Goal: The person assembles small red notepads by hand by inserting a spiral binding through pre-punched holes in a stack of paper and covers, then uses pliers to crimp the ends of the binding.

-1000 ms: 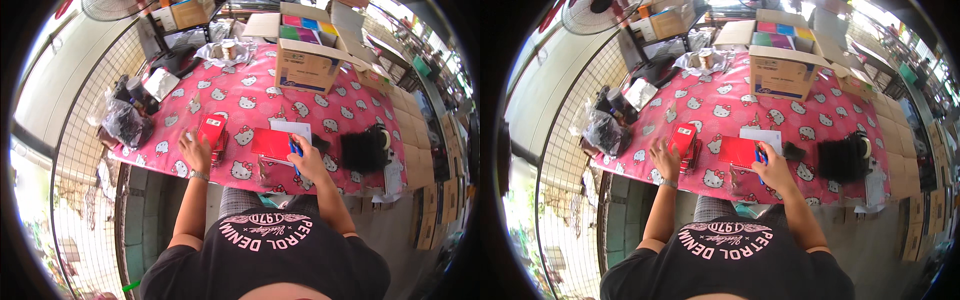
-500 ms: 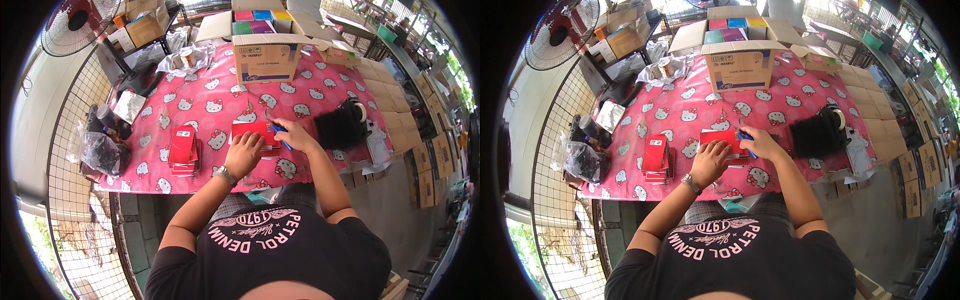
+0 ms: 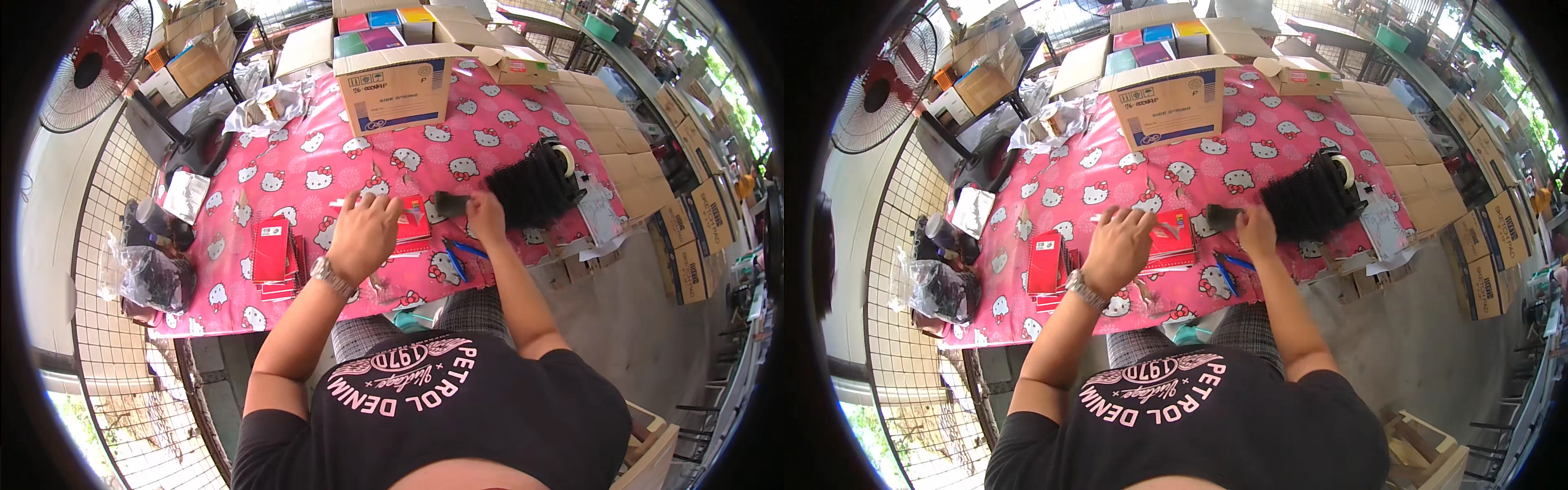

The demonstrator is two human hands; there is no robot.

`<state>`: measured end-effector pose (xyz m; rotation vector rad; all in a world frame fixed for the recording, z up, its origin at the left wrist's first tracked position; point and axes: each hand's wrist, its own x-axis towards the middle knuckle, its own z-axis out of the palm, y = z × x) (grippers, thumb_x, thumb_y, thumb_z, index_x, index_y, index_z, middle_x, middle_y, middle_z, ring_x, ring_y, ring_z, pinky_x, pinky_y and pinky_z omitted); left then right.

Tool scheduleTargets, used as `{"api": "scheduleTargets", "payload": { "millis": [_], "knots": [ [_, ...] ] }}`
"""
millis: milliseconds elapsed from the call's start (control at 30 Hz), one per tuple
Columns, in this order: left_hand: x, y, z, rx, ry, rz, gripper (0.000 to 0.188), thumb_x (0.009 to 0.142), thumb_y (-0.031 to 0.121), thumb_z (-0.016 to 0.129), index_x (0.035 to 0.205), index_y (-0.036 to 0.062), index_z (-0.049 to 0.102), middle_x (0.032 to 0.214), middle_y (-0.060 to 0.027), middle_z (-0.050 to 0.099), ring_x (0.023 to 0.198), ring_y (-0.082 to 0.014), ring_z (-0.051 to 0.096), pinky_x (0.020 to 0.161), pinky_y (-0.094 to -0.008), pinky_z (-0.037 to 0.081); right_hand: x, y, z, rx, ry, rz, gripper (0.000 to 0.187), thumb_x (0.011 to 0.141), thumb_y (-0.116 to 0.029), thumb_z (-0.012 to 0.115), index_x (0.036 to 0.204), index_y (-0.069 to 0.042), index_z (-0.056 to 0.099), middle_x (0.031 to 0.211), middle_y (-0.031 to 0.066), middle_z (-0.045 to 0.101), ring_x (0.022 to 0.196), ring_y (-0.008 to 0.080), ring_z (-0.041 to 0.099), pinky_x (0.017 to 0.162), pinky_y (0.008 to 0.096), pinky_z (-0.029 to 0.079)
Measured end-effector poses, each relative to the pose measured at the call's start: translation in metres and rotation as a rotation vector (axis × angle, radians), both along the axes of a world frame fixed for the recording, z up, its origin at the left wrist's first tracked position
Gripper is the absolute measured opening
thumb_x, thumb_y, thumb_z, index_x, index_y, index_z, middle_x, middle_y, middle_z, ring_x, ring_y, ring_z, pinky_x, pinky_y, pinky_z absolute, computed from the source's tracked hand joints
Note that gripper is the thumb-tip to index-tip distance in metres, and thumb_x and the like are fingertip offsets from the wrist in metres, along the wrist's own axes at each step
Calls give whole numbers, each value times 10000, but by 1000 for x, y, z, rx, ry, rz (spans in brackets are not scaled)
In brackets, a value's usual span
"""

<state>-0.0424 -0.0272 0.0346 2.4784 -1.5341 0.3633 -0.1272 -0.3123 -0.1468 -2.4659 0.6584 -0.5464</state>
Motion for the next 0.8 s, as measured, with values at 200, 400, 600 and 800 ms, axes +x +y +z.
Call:
{"api": "scheduleTargets", "payload": {
  "millis": [200, 400, 600, 800],
  "knots": [
    [6, -24, -33, -183, -14, 41, 205, 873, 235, 618, 1013, 90, 585, 952, -75, 622, 1021, -276, 601, 1111, -555, 317, 20, -35, -15, -354, 169, -67, 230, 875, -186, 630, 1044, -32, 656, 966, 182, 688, 944, 360, 648, 839, 480, 533],
    [-13, -29, -48, -337, -48, 219, 340, 809, 368, 716, 947, 83, 591, 934, -62, 603, 1011, -264, 596, 1171, -644, 141, 12, -10, 55, 439, -149, 36, 323, 957, -258, 516, 1127, -57, 703, 796, 127, 656, 773, 239, 670, 712, 358, 533],
    [-12, -42, -56, -407, -97, 272, 339, 791, 378, 734, 878, 82, 593, 899, -65, 603, 997, -262, 593, 1183, -630, 143, -18, 70, 141, 229, -415, 461, 240, 920, -83, 665, 1156, -74, 709, 866, 59, 625, 714, 153, 587, 645, 291, 496],
    [-6, -36, -59, -442, -95, 194, 295, 791, 320, 745, 856, 88, 575, 889, -67, 585, 989, -265, 589, 1191, -552, 210, -12, 92, 154, 152, -405, 543, 222, 888, -24, 669, 1101, -62, 720, 954, 94, 637, 799, 215, 636, 698, 327, 519]
  ]
}}
